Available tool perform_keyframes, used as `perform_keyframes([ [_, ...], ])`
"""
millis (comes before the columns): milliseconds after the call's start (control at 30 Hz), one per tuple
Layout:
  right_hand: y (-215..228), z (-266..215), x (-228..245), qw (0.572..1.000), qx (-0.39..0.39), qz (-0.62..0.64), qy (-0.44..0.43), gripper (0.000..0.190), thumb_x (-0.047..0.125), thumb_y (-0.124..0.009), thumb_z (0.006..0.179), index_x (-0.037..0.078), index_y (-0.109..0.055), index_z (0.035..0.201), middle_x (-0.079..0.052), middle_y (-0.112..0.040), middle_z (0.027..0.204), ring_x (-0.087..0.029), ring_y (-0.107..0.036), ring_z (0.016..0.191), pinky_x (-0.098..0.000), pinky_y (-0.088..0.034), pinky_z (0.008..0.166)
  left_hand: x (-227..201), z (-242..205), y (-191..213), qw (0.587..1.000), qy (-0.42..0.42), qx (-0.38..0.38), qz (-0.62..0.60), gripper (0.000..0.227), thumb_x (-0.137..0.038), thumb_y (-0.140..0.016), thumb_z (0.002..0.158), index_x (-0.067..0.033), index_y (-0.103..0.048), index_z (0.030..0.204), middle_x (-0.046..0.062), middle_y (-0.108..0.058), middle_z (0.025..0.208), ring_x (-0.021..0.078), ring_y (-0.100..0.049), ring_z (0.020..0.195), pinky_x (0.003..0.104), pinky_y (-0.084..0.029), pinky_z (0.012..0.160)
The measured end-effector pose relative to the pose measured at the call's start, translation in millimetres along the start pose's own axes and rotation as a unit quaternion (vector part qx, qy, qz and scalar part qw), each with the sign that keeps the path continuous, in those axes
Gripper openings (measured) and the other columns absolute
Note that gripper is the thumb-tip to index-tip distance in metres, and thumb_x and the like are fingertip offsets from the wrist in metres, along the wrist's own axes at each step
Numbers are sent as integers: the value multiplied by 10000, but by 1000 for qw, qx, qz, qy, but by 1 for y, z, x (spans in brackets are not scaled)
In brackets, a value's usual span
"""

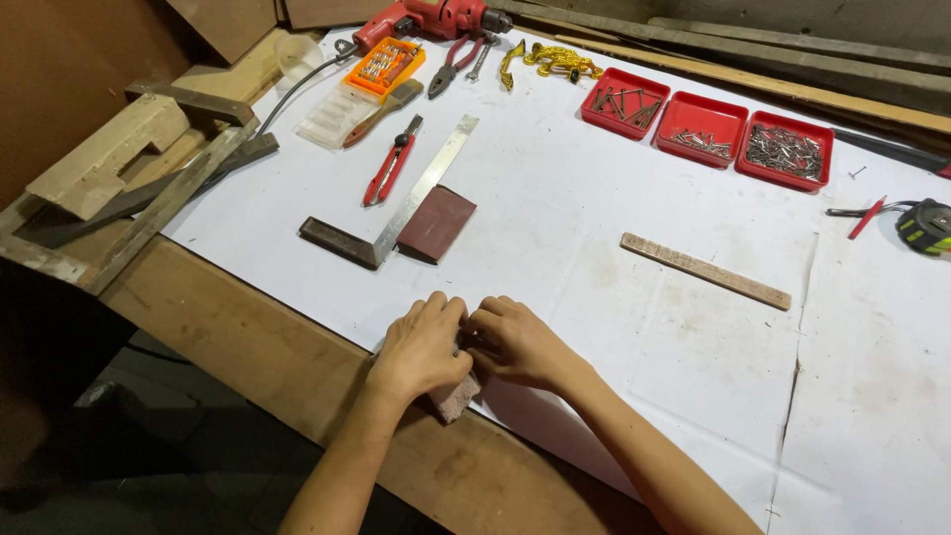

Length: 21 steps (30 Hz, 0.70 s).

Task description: The recorder sands a small piece of wood with sandpaper on a workbench.

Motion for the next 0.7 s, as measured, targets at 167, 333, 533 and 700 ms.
perform_keyframes([
  [167,8,4,-11,1000,12,-6,5,354,162,-790,769,57,-698,1095,-97,-642,1042,-262,-597,981,-407,-514,921,-8,1,24,1000,13,8,-26,509,-266,-724,761,-104,-563,1216,94,-546,1189,275,-562,1144,446,-481,1003],
  [333,17,32,-38,999,-13,-36,-3,389,171,-782,811,88,-668,1174,-101,-622,1179,-277,-577,1091,-429,-481,1009,11,42,18,996,22,-73,-37,493,-259,-697,835,-76,-546,1267,140,-505,1263,287,-520,1193,475,-454,1010],
  [533,18,87,-73,988,-127,-72,43,545,124,-749,804,105,-589,1324,-154,-561,1377,-370,-517,1284,-475,-451,1059,28,83,35,953,8,-303,-26,470,-144,-715,789,-60,-555,1223,191,-490,1297,361,-469,1201,496,-449,984],
  [700,0,124,-118,977,-170,-120,40,852,144,-819,735,69,-417,1482,-291,-426,1475,-479,-420,1327,-542,-379,1076,41,112,23,971,38,-234,-34,604,-160,-744,801,-45,-476,1330,222,-499,1257,368,-472,1190,501,-422,1001],
])
Point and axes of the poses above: each hand's wrist, its own z-axis towards the middle knuckle, its own y-axis out of the back of the hand, x = y × z, the point moved 5 cm from there along z, towards the middle knuckle
